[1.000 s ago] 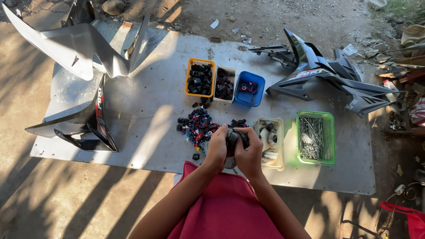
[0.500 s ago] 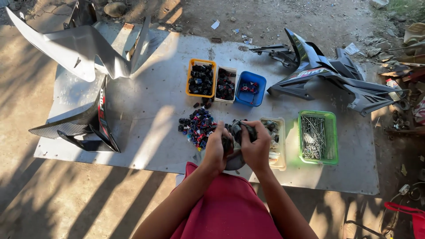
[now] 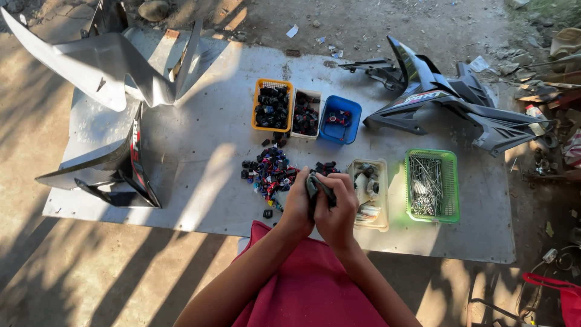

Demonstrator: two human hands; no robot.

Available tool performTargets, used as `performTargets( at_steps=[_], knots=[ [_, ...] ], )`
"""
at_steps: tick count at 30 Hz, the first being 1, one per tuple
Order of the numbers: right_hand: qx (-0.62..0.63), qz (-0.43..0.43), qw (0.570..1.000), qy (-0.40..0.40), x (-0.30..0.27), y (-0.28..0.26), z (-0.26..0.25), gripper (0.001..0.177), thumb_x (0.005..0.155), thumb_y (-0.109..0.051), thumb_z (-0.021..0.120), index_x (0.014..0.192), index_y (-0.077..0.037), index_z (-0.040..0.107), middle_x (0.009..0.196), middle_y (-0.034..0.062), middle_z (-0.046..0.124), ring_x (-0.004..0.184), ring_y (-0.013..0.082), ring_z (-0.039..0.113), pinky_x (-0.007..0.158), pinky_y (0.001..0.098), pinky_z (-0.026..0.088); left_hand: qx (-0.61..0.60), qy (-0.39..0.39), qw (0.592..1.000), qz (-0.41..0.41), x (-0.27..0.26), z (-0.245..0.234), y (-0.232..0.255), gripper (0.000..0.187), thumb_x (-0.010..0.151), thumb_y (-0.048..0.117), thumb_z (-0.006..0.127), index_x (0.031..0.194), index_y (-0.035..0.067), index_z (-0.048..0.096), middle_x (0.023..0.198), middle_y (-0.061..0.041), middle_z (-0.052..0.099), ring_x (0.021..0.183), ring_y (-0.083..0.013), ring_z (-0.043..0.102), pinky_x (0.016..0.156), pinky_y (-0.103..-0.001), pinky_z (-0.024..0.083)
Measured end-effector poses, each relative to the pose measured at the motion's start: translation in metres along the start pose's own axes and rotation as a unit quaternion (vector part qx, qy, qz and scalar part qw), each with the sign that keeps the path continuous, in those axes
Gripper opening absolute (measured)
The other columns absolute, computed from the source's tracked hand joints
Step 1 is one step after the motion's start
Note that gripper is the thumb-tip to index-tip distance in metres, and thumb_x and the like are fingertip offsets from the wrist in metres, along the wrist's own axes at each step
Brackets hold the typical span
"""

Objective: The person wipes small black plastic parts with a grey cloth while standing at a table outdoors. They pick up individual parts from a pile, wipe them, and place them back down, with motorcycle fairings and storage bins visible on the table.

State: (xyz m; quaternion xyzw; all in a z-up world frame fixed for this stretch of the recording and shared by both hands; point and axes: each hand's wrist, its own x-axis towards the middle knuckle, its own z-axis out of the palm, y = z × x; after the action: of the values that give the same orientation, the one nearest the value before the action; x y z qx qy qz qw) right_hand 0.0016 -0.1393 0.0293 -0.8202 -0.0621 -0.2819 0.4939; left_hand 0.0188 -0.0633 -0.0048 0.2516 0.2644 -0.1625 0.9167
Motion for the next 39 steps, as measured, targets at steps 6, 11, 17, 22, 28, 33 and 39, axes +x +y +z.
performTargets(
  at_steps=[6, 11, 17, 22, 28, 33, 39],
  knots=[
    [0.025, 0.095, 0.995, 0.029, 0.009, 0.019, -0.021, 0.021, 0.094, 0.006, 0.066, 0.110, -0.006, 0.072, 0.098, 0.0112, 0.071, 0.092, 0.0294, 0.071, 0.085, 0.0383, 0.053, -0.040, -0.074, 0.996, -0.014, 0.009, -0.013, 0.016, 0.035, 0.107, 0.039, 0.061, 0.090, 0.011, 0.051, 0.085, -0.004, 0.041, 0.083, -0.0188, 0.045, 0.077, -0.037, 0.039],
    [0.080, 0.067, 0.994, -0.025, -0.004, 0.003, -0.008, 0.018, 0.092, 0.008, 0.065, 0.102, -0.005, 0.073, 0.092, 0.0118, 0.070, 0.085, 0.0349, 0.070, 0.079, 0.0384, 0.053, 0.029, -0.013, 0.999, 0.039, 0.014, -0.011, 0.002, 0.044, 0.109, 0.043, 0.056, 0.083, 0.007, 0.058, 0.081, -0.008, 0.056, 0.079, -0.0199, 0.058, 0.079, -0.037, 0.050],
    [0.112, 0.095, 0.986, -0.074, -0.007, -0.011, 0.005, 0.020, 0.091, 0.013, 0.059, 0.098, -0.002, 0.071, 0.084, 0.0137, 0.067, 0.082, 0.0344, 0.071, 0.076, 0.0396, 0.055, 0.157, 0.012, 0.981, 0.110, 0.037, -0.032, -0.008, 0.052, 0.111, 0.044, 0.049, 0.075, 0.009, 0.060, 0.073, -0.011, 0.062, 0.070, -0.0210, 0.061, 0.073, -0.037, 0.054],
    [0.020, 0.065, 0.993, -0.094, 0.005, 0.010, 0.003, 0.030, 0.085, 0.016, 0.059, 0.101, -0.006, 0.072, 0.091, 0.0155, 0.069, 0.087, 0.0408, 0.069, 0.079, 0.0435, 0.054, 0.126, 0.098, 0.984, 0.084, 0.025, -0.027, -0.005, 0.043, 0.107, 0.043, 0.057, 0.078, 0.011, 0.059, 0.074, -0.005, 0.053, 0.072, -0.0209, 0.058, 0.071, -0.039, 0.050],
    [0.043, 0.157, 0.986, -0.034, 0.008, 0.021, -0.022, 0.019, 0.096, 0.007, 0.060, 0.108, -0.002, 0.072, 0.093, 0.0165, 0.070, 0.092, 0.0276, 0.072, 0.080, 0.0371, 0.056, 0.225, -0.026, 0.966, 0.121, 0.010, -0.024, 0.005, 0.054, 0.114, 0.046, 0.034, 0.102, 0.002, 0.064, 0.067, -0.015, 0.060, 0.061, -0.0227, 0.059, 0.061, -0.033, 0.049],
    [0.081, 0.102, 0.991, -0.040, -0.011, 0.004, -0.010, 0.022, 0.092, 0.005, 0.067, 0.111, -0.005, 0.070, 0.103, 0.0140, 0.067, 0.099, 0.0301, 0.069, 0.085, 0.0407, 0.054, 0.124, 0.073, 0.987, 0.068, 0.026, -0.029, -0.002, 0.076, 0.109, 0.064, 0.024, 0.106, 0.005, 0.071, 0.094, -0.017, 0.073, 0.077, -0.0277, 0.071, 0.072, -0.043, 0.060],
    [0.145, 0.229, 0.961, -0.059, -0.025, 0.001, 0.002, 0.010, 0.097, 0.006, 0.061, 0.106, 0.002, 0.063, 0.097, 0.0162, 0.063, 0.093, 0.0186, 0.064, 0.079, 0.0395, 0.058, 0.156, 0.135, 0.943, 0.260, 0.026, -0.019, -0.008, 0.059, 0.115, 0.048, 0.028, 0.072, 0.012, 0.047, 0.067, -0.006, 0.055, 0.058, -0.0112, 0.049, 0.057, -0.023, 0.043]
  ],
)
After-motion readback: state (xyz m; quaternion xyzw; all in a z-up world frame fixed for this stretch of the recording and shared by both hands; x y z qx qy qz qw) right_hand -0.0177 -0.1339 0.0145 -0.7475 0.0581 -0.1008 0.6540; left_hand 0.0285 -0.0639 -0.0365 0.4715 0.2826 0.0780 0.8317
